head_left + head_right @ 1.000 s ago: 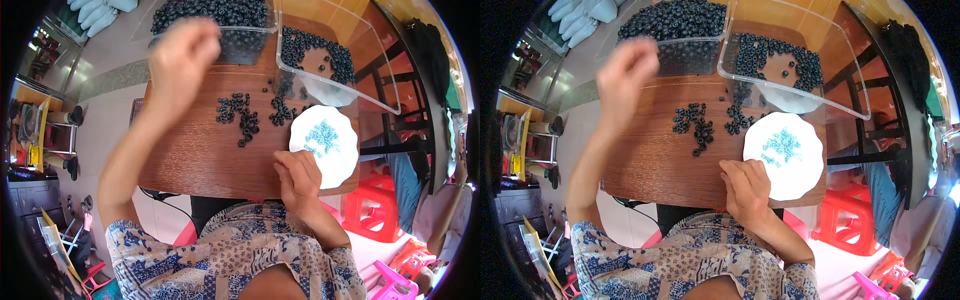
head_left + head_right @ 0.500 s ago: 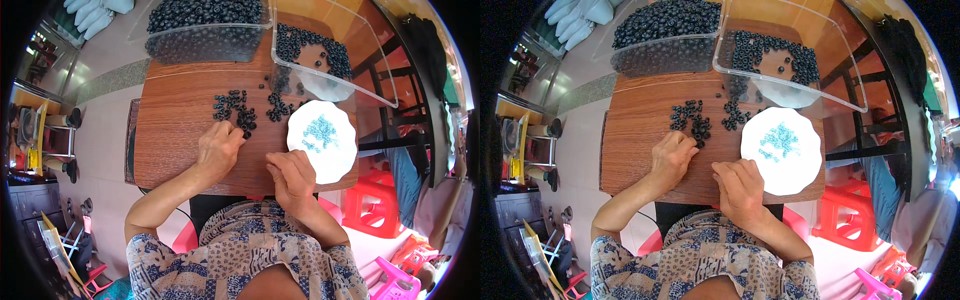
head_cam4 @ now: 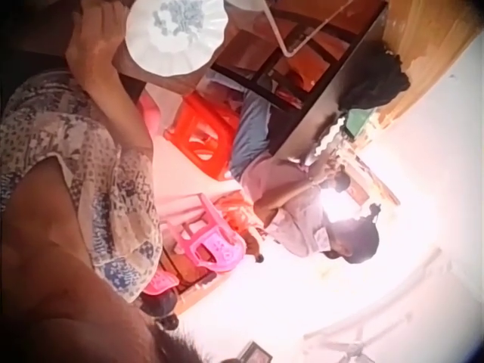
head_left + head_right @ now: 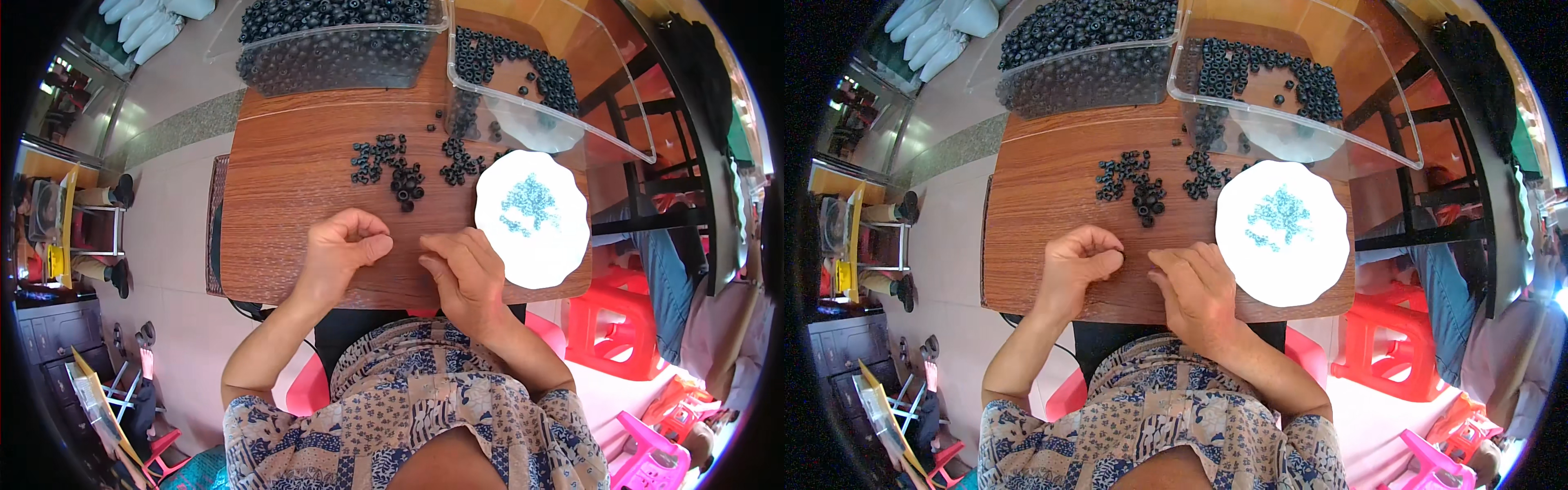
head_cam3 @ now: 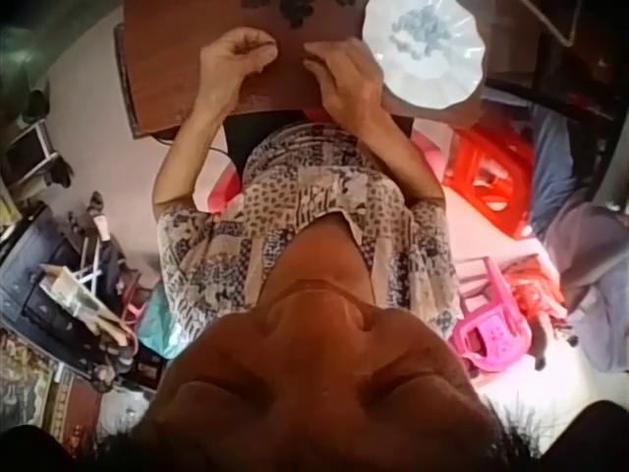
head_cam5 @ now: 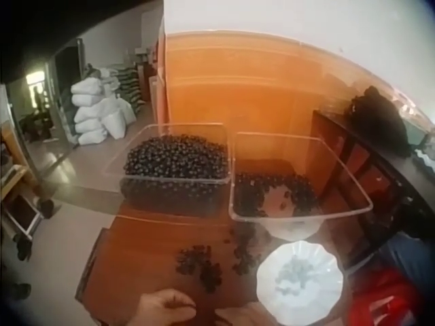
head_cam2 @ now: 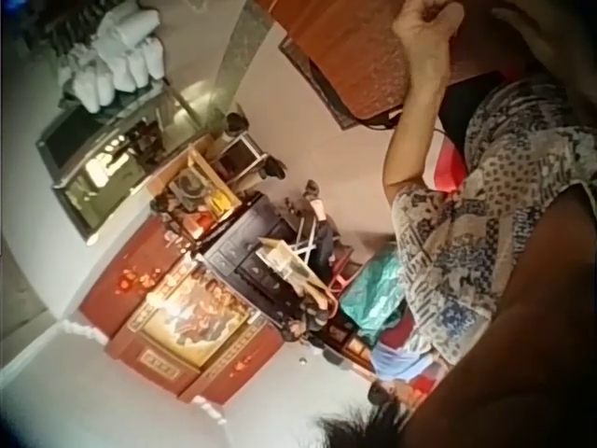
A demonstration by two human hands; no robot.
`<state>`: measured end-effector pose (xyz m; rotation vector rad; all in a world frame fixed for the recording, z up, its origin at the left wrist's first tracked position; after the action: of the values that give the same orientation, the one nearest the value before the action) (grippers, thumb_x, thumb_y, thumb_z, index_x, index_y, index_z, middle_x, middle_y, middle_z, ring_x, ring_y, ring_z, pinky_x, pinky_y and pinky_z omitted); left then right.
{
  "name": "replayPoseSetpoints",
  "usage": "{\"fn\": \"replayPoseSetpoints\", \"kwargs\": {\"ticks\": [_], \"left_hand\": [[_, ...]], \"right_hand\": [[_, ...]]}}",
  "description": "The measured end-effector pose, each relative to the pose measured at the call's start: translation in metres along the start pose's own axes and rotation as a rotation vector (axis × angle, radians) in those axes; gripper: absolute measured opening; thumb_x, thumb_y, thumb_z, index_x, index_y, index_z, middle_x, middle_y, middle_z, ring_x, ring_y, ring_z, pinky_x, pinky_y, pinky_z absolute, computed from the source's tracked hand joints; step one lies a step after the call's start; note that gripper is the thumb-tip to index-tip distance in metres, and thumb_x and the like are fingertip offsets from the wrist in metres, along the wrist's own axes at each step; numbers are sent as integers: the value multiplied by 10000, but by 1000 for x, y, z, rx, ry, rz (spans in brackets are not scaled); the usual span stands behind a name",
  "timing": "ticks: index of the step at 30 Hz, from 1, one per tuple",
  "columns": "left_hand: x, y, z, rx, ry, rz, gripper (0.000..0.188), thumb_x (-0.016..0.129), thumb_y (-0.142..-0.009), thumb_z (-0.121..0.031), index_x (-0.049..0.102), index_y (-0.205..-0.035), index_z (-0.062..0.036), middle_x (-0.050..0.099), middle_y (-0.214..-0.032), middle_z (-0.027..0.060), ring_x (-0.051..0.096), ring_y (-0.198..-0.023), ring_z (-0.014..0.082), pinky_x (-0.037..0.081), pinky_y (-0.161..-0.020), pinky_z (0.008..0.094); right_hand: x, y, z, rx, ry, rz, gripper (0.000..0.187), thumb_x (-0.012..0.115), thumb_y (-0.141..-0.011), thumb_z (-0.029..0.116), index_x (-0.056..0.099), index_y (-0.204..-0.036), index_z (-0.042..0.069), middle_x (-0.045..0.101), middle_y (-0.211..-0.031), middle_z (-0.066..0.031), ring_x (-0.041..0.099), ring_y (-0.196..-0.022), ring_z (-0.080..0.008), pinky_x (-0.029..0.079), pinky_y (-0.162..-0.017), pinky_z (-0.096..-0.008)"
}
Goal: Inspecting and sorting small black components from a table into a plate and storage bins.
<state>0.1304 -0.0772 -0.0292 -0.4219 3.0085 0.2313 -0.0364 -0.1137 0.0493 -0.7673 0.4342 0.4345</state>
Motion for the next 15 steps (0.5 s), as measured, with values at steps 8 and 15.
{"fn": "replayPoseSetpoints", "kwargs": {"ticks": [8,15], "left_hand": [[49,19,6,-310,1018,218,270,703,-844,-207,596,-1023,-37,622,-898,24,542,-720,107,424,-620,231],[51,22,12,-284,1048,219,255,662,-878,-200,592,-1046,-22,617,-924,34,536,-761,120,431,-667,261]], "right_hand": [[7,-16,16,-58,-134,-64,322,737,-647,-17,663,-959,9,652,-948,-121,603,-806,-277,462,-668,-349],[7,-12,9,6,-184,-67,288,724,-660,-34,676,-941,8,651,-965,-123,603,-823,-277,474,-691,-344]]}}
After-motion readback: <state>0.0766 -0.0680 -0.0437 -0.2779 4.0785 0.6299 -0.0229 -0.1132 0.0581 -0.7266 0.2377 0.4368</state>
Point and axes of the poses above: each hand's wrist, its own y-axis away from the middle knuckle, its own x-axis out of the palm, z = x × y, the point moved 9 cm from there along -y, towards the middle knuckle
